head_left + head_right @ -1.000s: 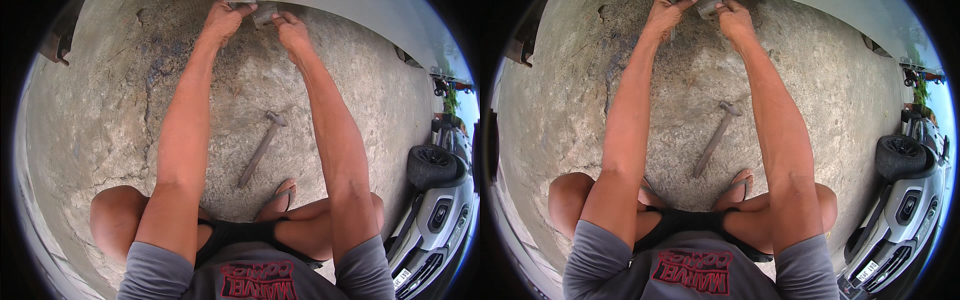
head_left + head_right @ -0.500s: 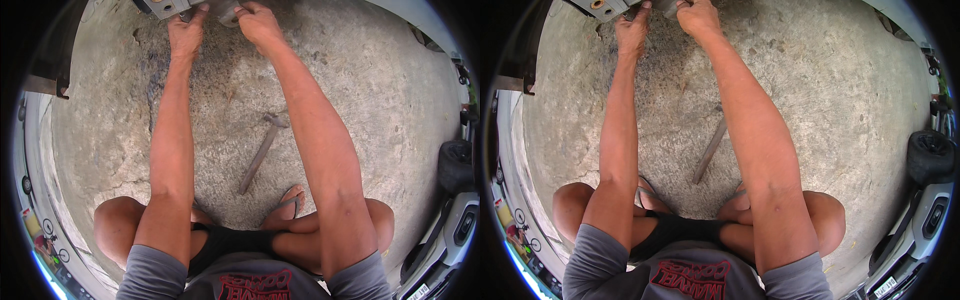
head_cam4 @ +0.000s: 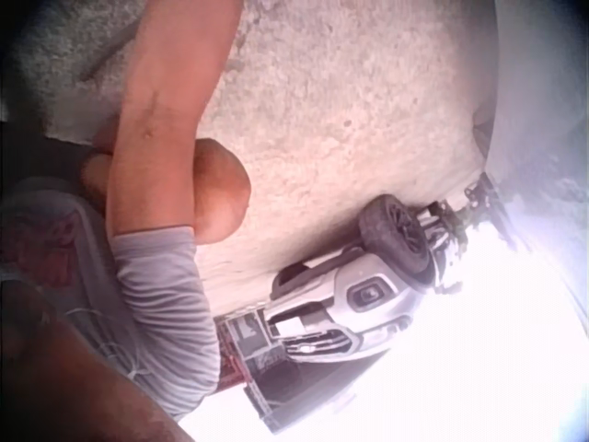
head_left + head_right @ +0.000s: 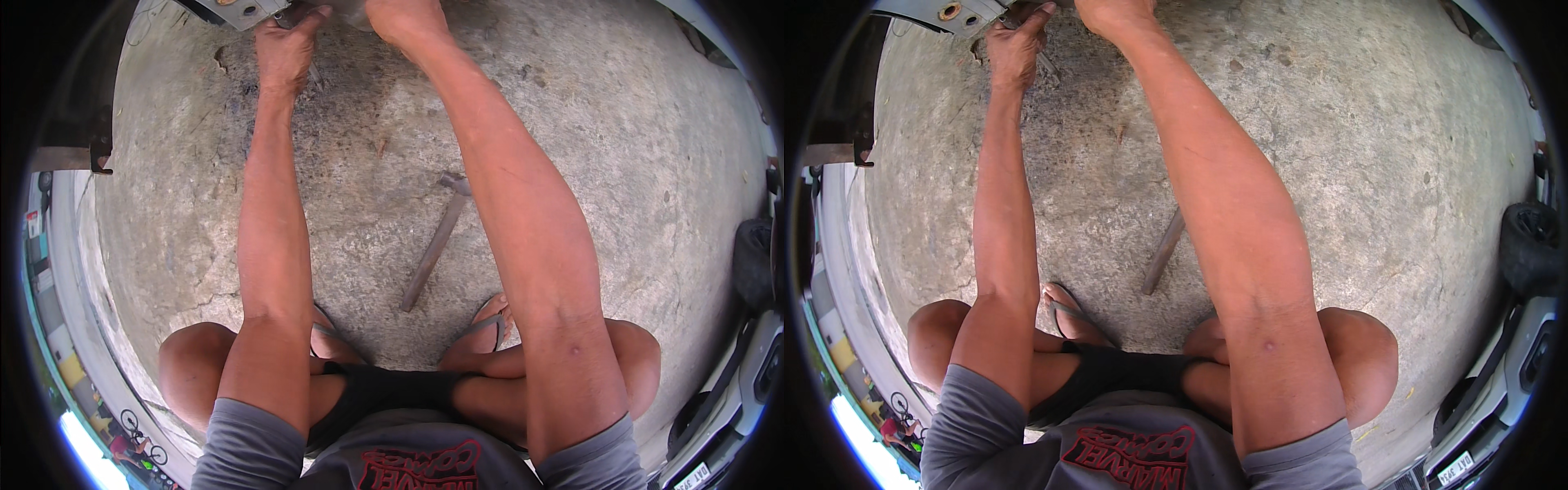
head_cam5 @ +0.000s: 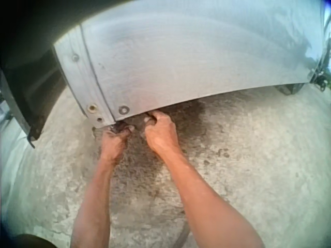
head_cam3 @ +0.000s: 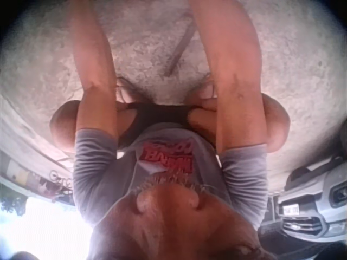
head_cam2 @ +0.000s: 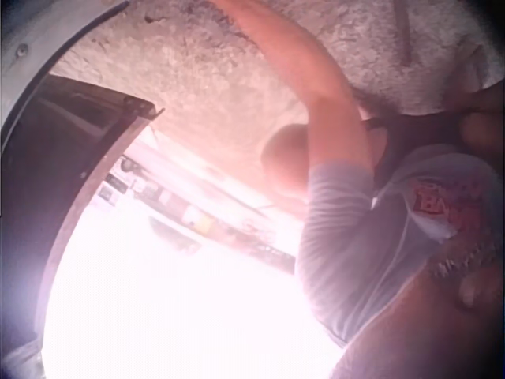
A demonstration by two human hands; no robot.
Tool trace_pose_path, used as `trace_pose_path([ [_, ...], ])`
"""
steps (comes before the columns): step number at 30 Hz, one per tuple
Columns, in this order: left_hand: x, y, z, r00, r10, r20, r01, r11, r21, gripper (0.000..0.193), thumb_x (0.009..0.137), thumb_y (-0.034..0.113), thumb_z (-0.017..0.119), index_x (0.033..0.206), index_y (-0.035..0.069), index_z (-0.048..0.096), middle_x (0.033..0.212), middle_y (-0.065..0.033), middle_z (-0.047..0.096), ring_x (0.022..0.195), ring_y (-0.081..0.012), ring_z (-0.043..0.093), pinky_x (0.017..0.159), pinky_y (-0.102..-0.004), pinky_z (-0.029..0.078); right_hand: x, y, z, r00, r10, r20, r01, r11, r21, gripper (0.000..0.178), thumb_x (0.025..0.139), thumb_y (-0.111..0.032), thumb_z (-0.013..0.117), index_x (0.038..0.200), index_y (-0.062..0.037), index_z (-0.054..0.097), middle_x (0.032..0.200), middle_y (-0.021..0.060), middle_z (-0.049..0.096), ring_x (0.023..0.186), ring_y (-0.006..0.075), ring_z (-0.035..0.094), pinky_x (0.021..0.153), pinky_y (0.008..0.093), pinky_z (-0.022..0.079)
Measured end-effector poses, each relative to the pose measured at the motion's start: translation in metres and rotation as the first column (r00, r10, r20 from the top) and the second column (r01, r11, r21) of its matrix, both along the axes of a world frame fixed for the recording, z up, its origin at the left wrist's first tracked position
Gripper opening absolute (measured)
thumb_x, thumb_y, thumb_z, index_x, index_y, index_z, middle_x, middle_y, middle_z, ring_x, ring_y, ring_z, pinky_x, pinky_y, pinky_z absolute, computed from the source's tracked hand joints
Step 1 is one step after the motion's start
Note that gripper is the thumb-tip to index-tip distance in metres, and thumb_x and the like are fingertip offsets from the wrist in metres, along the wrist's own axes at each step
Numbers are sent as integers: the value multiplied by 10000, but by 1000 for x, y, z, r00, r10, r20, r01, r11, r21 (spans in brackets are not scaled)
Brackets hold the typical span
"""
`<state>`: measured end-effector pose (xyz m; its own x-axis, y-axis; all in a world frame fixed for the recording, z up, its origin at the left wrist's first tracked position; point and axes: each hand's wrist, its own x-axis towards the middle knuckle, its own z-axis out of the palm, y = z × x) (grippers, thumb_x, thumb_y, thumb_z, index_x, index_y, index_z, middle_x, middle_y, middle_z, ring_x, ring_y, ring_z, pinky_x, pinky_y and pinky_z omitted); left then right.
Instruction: The person kneels beside a large metal panel and uses a hammer and chisel to remove rivets or fasteners along the panel edge. They repeatedly position the chisel and strike it with the hammer, then inspect the panel and adjust their position.
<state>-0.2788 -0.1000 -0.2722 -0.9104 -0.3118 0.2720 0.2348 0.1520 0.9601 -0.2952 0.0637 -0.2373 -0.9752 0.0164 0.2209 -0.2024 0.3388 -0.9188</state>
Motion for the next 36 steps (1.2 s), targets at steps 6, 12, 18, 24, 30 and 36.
trace_pose_path([
  [6, 8, -6, 6, 997, -29, 65, 30, 999, -12, 58, 889, 98, 739, 869, 72, 692, 659, 30, 544, 533, -112, 423, 506, -328, 318, 7, -5, 20, 989, 74, 127, -72, 997, -18, 339, 1010, -236, 604, 1247, -8, 686, 1199, 268, 709, 1147, 426, 664, 940, 474, 506],
  [12, 10, -13, 8, 992, -91, 93, 97, 993, -63, 135, 914, 156, 737, 855, 96, 632, 646, 38, 492, 540, -113, 411, 516, -330, 326, 5, -6, 20, 994, 83, 72, -80, 996, -31, 364, 1020, -254, 592, 1258, 10, 668, 1194, 289, 702, 1161, 440, 656, 946, 473, 497],
  [18, 11, -10, 6, 987, -96, 128, 96, 995, 2, 205, 951, 250, 752, 899, 128, 594, 638, 37, 467, 543, -116, 408, 517, -334, 326, 5, -8, 21, 995, 69, 70, -72, 996, 43, 379, 1018, -236, 576, 1291, 18, 640, 1240, 316, 673, 1198, 478, 623, 983, 487, 490],
  [24, 9, -15, 3, 995, -57, 86, 58, 998, -12, 258, 932, 269, 792, 857, 122, 593, 594, 43, 464, 493, -105, 405, 483, -325, 321, 16, -8, 16, 993, 113, -16, -112, 993, 40, 352, 1006, -190, 569, 1278, 24, 637, 1261, 314, 659, 1213, 493, 603, 990, 503, 491],
  [30, 1, -12, -1, 996, -54, 76, 57, 998, -26, 265, 911, 262, 816, 827, 121, 608, 583, 48, 480, 472, -92, 408, 461, -312, 309, 3, -6, 2, 995, 103, -11, -102, 992, 74, 340, 995, -155, 550, 1281, 5, 643, 1252, 304, 662, 1181, 492, 612, 967, 510, 500],
  [36, 5, -6, 4, 997, 1, 80, 10, 991, -137, 269, 895, 283, 832, 918, 59, 685, 666, 38, 551, 558, -96, 436, 526, -303, 351, 11, -3, 2, 989, 150, 12, -150, 987, 50, 349, 986, -139, 539, 1300, -27, 643, 1228, 294, 671, 1166, 482, 623, 957, 514, 502],
])
